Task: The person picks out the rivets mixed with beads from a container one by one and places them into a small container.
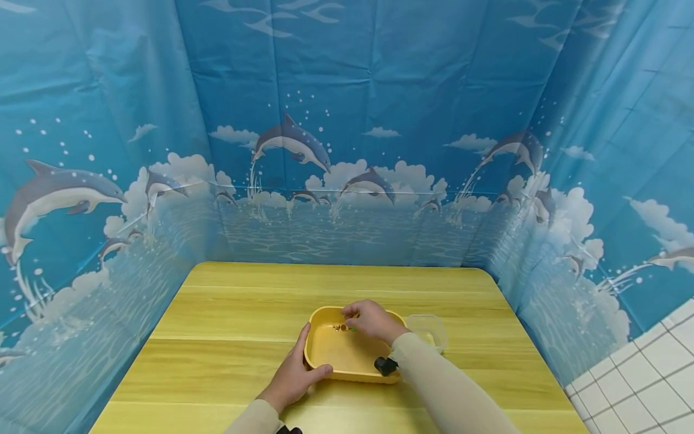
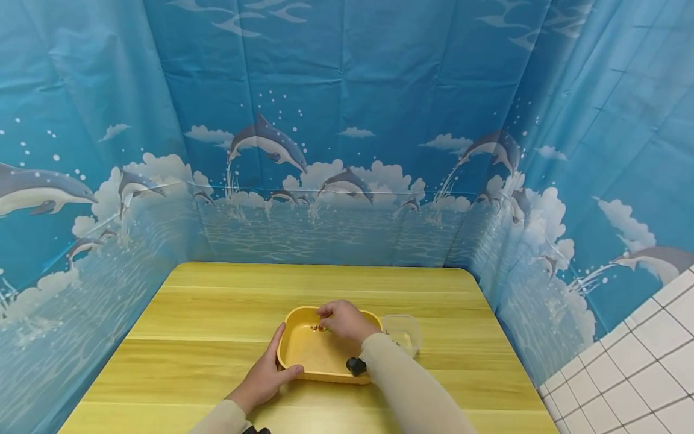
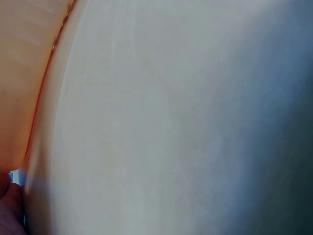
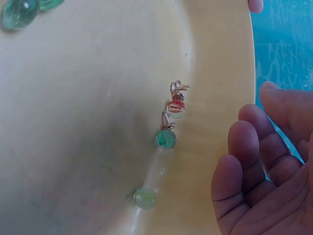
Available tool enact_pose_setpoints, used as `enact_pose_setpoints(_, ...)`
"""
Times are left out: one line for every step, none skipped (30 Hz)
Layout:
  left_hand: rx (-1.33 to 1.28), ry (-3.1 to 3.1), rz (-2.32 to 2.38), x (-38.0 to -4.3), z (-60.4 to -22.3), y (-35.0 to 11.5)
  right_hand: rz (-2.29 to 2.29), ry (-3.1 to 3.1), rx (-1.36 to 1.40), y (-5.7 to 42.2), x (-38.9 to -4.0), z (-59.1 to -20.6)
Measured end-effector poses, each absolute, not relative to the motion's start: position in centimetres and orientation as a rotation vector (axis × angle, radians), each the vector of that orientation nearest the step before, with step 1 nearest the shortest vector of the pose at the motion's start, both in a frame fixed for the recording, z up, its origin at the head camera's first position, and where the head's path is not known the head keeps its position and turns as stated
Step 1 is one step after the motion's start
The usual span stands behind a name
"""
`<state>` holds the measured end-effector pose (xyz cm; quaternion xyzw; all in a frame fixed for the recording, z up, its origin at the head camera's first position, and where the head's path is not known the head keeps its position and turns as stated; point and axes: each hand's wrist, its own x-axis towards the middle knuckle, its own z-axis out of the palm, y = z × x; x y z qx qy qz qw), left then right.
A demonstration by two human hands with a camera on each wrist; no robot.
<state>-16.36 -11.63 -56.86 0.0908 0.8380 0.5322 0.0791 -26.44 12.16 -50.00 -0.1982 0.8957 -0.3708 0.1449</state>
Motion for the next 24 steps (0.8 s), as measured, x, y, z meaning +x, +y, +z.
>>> enact_pose_setpoints(0.273, 2.514, 1.588, -16.4, -56.9, -11.6, -1.069, 2.580, -0.577, 12.1, -26.5, -50.1)
enact_pose_setpoints(0.272, 2.522, 1.582, -16.4, -56.9, -11.7, -1.069, 2.579, -0.576, 12.0, -26.5, -50.2)
enact_pose_setpoints(0.272, 2.530, 1.575, -16.4, -57.0, -11.7, -1.074, 2.572, -0.575, 11.9, -26.6, -50.2)
enact_pose_setpoints(0.270, 2.539, 1.567, -16.4, -57.0, -11.7, -1.080, 2.565, -0.571, 11.8, -26.6, -50.2)
enact_pose_setpoints(0.270, 2.546, 1.561, -16.4, -57.0, -11.7, -1.083, 2.562, -0.571, 11.7, -26.7, -50.3)
enact_pose_setpoints(0.272, 2.549, 1.560, -16.4, -57.0, -11.7, -1.089, 2.556, -0.572, 11.6, -26.8, -50.3)
enact_pose_setpoints(0.272, 2.550, 1.560, -16.4, -57.0, -11.7, -1.092, 2.553, -0.567, 11.5, -26.8, -50.4)
enact_pose_setpoints(0.272, 2.551, 1.559, -16.4, -56.9, -11.7, -1.090, 2.553, -0.564, 11.4, -26.9, -50.4)
enact_pose_setpoints(0.273, 2.550, 1.559, -16.4, -56.9, -11.7, -1.092, 2.551, -0.560, 11.3, -26.9, -50.4)
enact_pose_setpoints(0.273, 2.546, 1.564, -16.4, -56.9, -11.7, -1.088, 2.552, -0.556, 11.2, -27.0, -50.5)
enact_pose_setpoints(0.273, 2.543, 1.567, -16.4, -56.9, -11.7, -1.086, 2.553, -0.559, 11.1, -27.0, -50.6)
enact_pose_setpoints(0.272, 2.541, 1.570, -16.4, -56.9, -11.7, -1.083, 2.553, -0.556, 11.1, -27.1, -50.6)
enact_pose_setpoints(0.271, 2.542, 1.568, -16.4, -56.9, -11.7, -1.080, 2.553, -0.551, 11.0, -27.1, -50.7)
enact_pose_setpoints(0.270, 2.542, 1.567, -16.4, -57.0, -11.7, -1.077, 2.552, -0.551, 11.0, -27.1, -50.7)
enact_pose_setpoints(0.270, 2.542, 1.567, -16.4, -57.0, -11.7, -1.080, 2.547, -0.547, 10.9, -27.1, -50.7)
enact_pose_setpoints(0.270, 2.541, 1.569, -16.4, -57.0, -11.7, -1.080, 2.544, -0.546, 10.9, -27.1, -50.7)
enact_pose_setpoints(0.269, 2.542, 1.567, -16.4, -57.1, -11.7, -1.085, 2.539, -0.544, 10.9, -27.1, -50.7)
enact_pose_setpoints(0.269, 2.545, 1.564, -16.4, -57.1, -11.7, -1.087, 2.534, -0.536, 10.9, -27.1, -50.7)
enact_pose_setpoints(0.268, 2.547, 1.561, -16.4, -57.1, -11.7, -1.091, 2.529, -0.534, 10.9, -27.1, -50.7)
enact_pose_setpoints(0.267, 2.550, 1.560, -16.4, -57.2, -11.7, -1.093, 2.525, -0.532, 10.9, -27.1, -50.7)
enact_pose_setpoints(0.266, 2.553, 1.560, -16.4, -57.2, -11.7, -1.096, 2.521, -0.529, 10.9, -27.1, -50.7)
enact_pose_setpoints(0.265, 2.557, 1.557, -16.5, -57.2, -11.7, -1.101, 2.518, -0.527, 10.8, -27.2, -50.7)
enact_pose_setpoints(0.264, 2.561, 1.554, -16.5, -57.3, -11.7, -1.102, 2.515, -0.524, 10.8, -27.2, -50.8)
enact_pose_setpoints(0.263, 2.563, 1.553, -16.5, -57.3, -11.7, -1.097, 2.518, -0.522, 10.8, -27.2, -50.9)
